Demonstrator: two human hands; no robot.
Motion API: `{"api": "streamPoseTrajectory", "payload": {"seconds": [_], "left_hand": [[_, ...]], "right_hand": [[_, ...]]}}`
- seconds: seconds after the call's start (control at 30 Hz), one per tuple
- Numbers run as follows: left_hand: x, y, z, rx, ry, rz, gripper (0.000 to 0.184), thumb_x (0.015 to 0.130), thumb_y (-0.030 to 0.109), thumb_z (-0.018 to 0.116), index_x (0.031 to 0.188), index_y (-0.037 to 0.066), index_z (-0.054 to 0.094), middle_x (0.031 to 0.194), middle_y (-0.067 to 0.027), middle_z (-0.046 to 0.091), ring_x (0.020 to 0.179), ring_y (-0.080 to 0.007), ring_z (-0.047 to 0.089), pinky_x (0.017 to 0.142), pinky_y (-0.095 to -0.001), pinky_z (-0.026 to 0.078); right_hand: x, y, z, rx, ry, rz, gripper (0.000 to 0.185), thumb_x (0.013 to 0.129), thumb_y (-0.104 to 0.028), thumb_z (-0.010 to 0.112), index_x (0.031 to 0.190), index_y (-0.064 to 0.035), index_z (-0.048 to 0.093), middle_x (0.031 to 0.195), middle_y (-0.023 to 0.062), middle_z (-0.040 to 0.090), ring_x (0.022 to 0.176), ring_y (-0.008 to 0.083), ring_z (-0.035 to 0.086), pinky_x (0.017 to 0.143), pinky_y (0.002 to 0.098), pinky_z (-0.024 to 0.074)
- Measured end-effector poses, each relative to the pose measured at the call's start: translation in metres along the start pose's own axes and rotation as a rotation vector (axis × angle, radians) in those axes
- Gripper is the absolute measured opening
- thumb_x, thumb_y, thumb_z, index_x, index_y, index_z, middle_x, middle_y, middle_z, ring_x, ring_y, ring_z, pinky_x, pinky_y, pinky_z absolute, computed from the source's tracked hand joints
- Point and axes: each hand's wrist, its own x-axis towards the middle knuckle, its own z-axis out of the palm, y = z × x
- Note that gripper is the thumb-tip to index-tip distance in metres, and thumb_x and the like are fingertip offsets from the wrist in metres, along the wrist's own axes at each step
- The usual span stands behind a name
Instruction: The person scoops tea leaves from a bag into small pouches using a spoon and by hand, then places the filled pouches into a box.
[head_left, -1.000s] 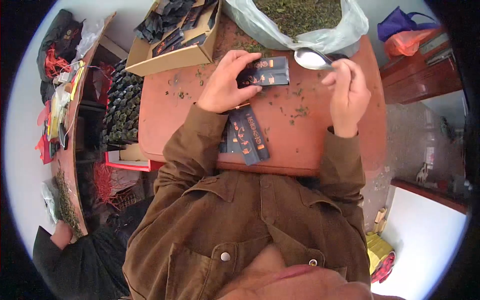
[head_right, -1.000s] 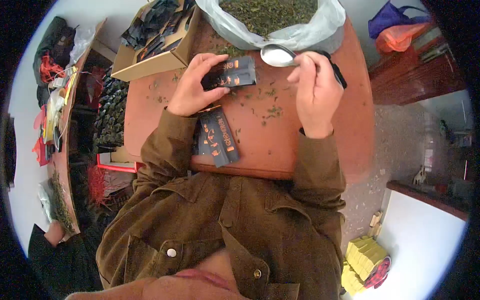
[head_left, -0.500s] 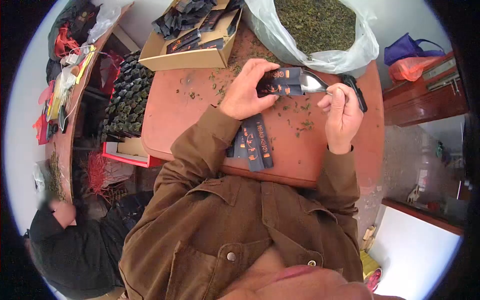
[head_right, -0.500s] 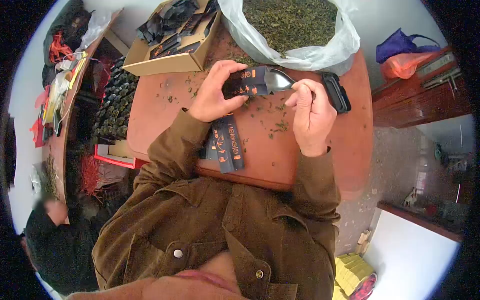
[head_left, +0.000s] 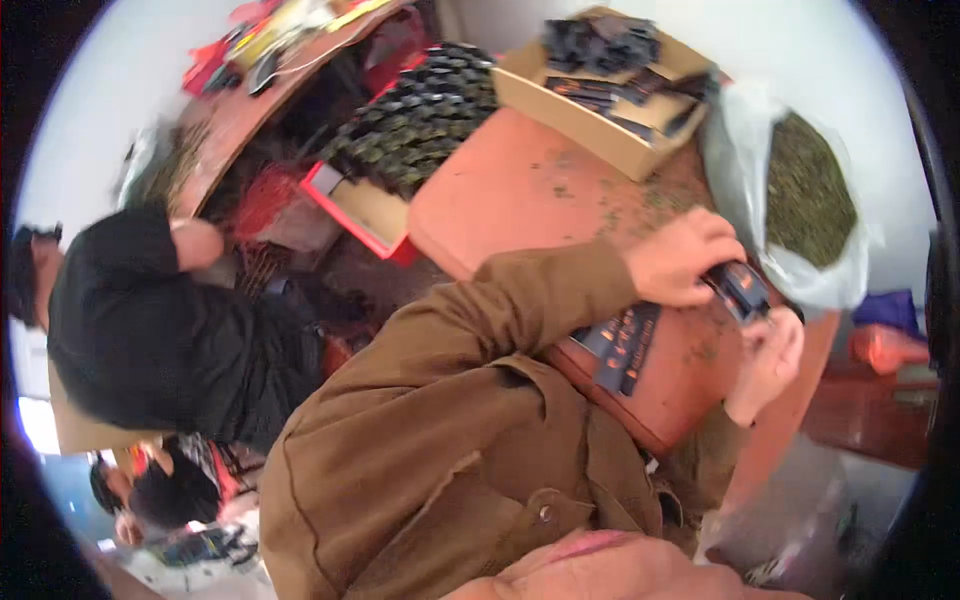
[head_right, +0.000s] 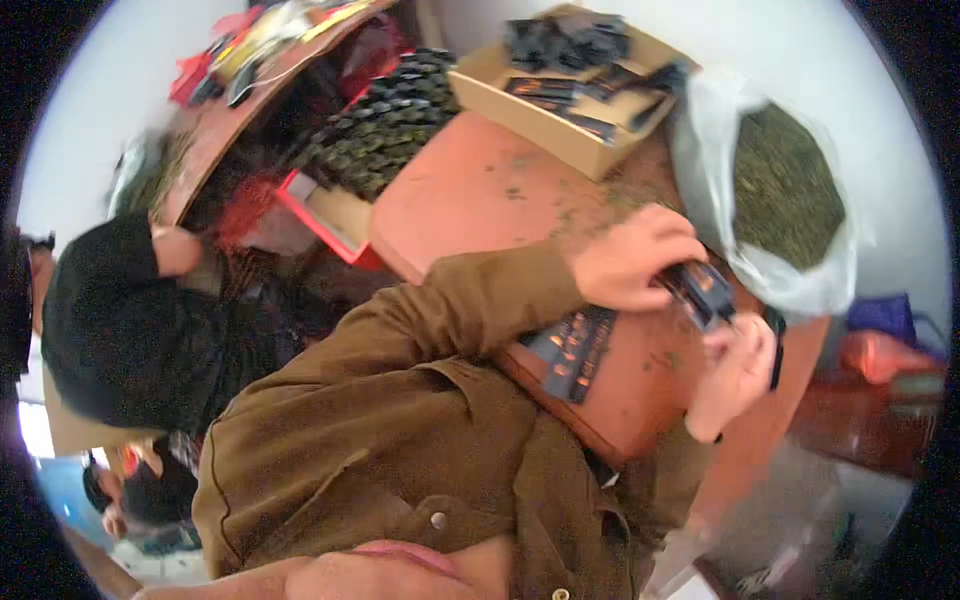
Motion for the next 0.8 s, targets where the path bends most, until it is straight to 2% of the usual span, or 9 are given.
{"api": "streamPoseTrajectory", "payload": {"seconds": [0.07,0.17,0.33,0.47,0.5,0.53,0.57,0.7,0.8], "left_hand": [[0.003,0.002,-0.004,-0.007,0.04,0.005,0.044,0.064,0.012,0.073,0.107,0.009,0.06,0.108,-0.012,0.055,0.106,-0.0348,0.051,0.092,-0.043,0.043],[0.001,-0.003,0.0,0.044,0.105,0.01,0.045,0.062,0.011,0.073,0.105,0.01,0.06,0.106,-0.0102,0.055,0.104,-0.0338,0.051,0.091,-0.0424,0.044],[0.001,0.002,0.0,0.027,0.148,-0.065,0.045,0.062,0.011,0.073,0.105,0.01,0.06,0.104,-0.0098,0.056,0.103,-0.0334,0.052,0.091,-0.0415,0.045],[0.003,-0.004,0.01,0.019,0.121,-0.028,0.044,0.064,0.016,0.074,0.105,0.009,0.061,0.106,-0.0112,0.057,0.103,-0.0341,0.053,0.091,-0.0424,0.045],[0.005,-0.002,0.008,0.007,0.102,-0.007,0.044,0.065,0.017,0.074,0.106,0.008,0.061,0.107,-0.012,0.057,0.103,-0.0342,0.053,0.09,-0.0427,0.045],[0.006,0.001,0.005,0.006,0.018,-0.073,0.045,0.066,0.02,0.075,0.107,0.008,0.061,0.108,-0.0135,0.058,0.104,-0.0343,0.053,0.091,-0.0433,0.044],[0.005,-0.003,0.011,-0.021,0.058,-0.071,0.044,0.068,0.02,0.074,0.108,0.008,0.061,0.107,-0.0143,0.058,0.105,-0.0347,0.053,0.091,-0.0435,0.044],[0.006,-0.006,0.005,-0.064,0.015,-0.142,0.049,0.066,0.018,0.075,0.111,0.005,0.059,0.111,-0.0156,0.057,0.108,-0.0356,0.053,0.097,-0.0432,0.042],[0.006,-0.009,0.003,-0.114,0.04,-0.151,0.05,0.066,0.014,0.076,0.112,0.004,0.058,0.109,-0.0146,0.057,0.104,-0.0332,0.055,0.094,-0.04,0.044]], "right_hand": [[0.0,-0.009,0.003,-0.168,0.079,-0.012,0.023,0.101,-0.025,0.051,0.101,-0.0038,0.058,0.067,-0.0021,0.055,0.059,0.0032,0.045,0.052,0.0173,0.0313],[0.001,-0.008,0.004,-0.151,0.179,-0.022,0.026,0.102,-0.03,0.05,0.1,-0.0048,0.057,0.065,-0.0026,0.052,0.057,0.0031,0.042,0.051,0.0185,0.0279],[0.003,-0.004,0.005,0.031,0.1,0.02,0.028,0.102,-0.033,0.049,0.1,-0.0058,0.055,0.062,-0.0028,0.05,0.055,0.0036,0.039,0.051,0.0188,0.0269],[0.007,0.002,0.002,0.048,0.074,-0.003,0.025,0.102,-0.029,0.049,0.096,-0.0063,0.055,0.061,-0.004,0.048,0.055,0.0025,0.038,0.05,0.0181,0.0278],[0.007,-0.003,0.005,-0.014,0.148,0.081,0.024,0.102,-0.029,0.049,0.093,-0.0066,0.055,0.062,-0.0043,0.049,0.055,0.0026,0.039,0.05,0.0185,0.029],[0.003,-0.01,0.012,-0.101,0.139,0.016,0.026,0.102,-0.03,0.049,0.091,-0.0069,0.055,0.063,-0.0039,0.049,0.056,0.003,0.04,0.05,0.0189,0.0298],[0.003,-0.008,0.012,-0.06,0.105,-0.06,0.026,0.102,-0.03,0.048,0.093,-0.0066,0.055,0.064,-0.0034,0.05,0.057,0.0037,0.043,0.051,0.0184,0.0313],[-0.002,-0.004,0.008,-0.053,0.006,-0.096,0.019,0.103,-0.023,0.046,0.1,-0.0059,0.055,0.064,-0.0005,0.057,0.057,0.0044,0.046,0.053,0.0195,0.0349],[-0.006,-0.002,0.008,-0.06,0.004,-0.202,0.021,0.104,-0.022,0.042,0.102,-0.0062,0.055,0.067,-0.0006,0.06,0.058,0.0033,0.046,0.053,0.0192,0.035]]}}
